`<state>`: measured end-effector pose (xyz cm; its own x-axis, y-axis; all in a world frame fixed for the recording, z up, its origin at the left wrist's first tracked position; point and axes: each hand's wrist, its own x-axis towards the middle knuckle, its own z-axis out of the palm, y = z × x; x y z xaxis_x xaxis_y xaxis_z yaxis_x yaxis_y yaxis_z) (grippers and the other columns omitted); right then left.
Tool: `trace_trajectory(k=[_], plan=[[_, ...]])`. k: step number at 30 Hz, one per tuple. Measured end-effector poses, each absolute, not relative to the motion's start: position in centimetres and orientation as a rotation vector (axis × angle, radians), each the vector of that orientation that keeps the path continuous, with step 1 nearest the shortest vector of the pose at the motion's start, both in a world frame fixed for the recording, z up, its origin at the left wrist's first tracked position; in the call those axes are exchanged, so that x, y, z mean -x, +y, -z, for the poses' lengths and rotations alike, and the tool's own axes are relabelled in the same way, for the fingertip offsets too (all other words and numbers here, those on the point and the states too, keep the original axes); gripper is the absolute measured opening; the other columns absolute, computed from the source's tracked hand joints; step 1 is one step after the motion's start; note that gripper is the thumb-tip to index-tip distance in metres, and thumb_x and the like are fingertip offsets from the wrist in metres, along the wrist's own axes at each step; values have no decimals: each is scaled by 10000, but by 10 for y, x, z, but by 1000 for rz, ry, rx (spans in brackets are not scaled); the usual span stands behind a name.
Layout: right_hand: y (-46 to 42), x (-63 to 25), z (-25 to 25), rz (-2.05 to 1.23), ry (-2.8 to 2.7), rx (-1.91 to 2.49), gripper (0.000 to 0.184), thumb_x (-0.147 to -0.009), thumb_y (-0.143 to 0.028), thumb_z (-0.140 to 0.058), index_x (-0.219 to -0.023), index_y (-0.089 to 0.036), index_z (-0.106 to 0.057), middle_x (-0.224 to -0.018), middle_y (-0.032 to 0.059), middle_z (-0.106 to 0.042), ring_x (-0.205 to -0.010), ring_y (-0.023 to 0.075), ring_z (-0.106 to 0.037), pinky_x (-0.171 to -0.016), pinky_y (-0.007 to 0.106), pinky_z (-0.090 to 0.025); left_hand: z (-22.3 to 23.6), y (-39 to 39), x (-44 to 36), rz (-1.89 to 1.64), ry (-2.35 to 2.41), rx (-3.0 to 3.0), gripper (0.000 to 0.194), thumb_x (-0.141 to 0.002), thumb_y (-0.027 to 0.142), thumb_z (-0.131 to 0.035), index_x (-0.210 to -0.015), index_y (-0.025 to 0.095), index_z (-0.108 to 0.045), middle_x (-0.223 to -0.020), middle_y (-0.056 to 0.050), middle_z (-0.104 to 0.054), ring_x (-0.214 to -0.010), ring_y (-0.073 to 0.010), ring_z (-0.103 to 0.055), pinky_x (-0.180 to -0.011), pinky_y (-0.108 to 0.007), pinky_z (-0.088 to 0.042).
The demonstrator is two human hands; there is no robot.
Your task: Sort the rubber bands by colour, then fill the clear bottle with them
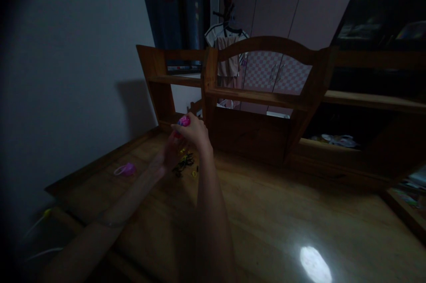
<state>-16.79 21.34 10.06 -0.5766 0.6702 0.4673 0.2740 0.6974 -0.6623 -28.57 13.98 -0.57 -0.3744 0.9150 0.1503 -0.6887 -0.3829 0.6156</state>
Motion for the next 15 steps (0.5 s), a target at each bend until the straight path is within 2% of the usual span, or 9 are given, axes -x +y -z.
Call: trace_trajectory(k=[6,11,15], plan=[[215,166,-104,-696,-2096,668,442,-731,-564,-645,-1051,-265,-587,-972,41,-670,-915,237,-629,-810,393,-482,10,142,290,-1901,554,-514,253,-913,289,-571,-1154,259,-642,-1054,-28,-702,-987,-194,-655,-886,-339,-529],[213,167,-103,-640,-2113,660,419,-739,-546,-654,-1047,-274,-576,-977,44,-677,-918,248,-633,-811,408,-480,10,142,290,-1936,537,-600,267,-910,242,-572,-1170,259,-633,-1161,-22,-673,-1102,-190,-612,-932,-305,-505],[209,168,-101,-585,-2155,619,419,-764,-516,-647,-1106,-294,-550,-994,37,-682,-935,257,-636,-815,410,-478,9,141,290,-1992,645,-589,279,-909,200,-552,-1173,242,-630,-1087,-36,-694,-1121,-184,-603,-960,-288,-478]])
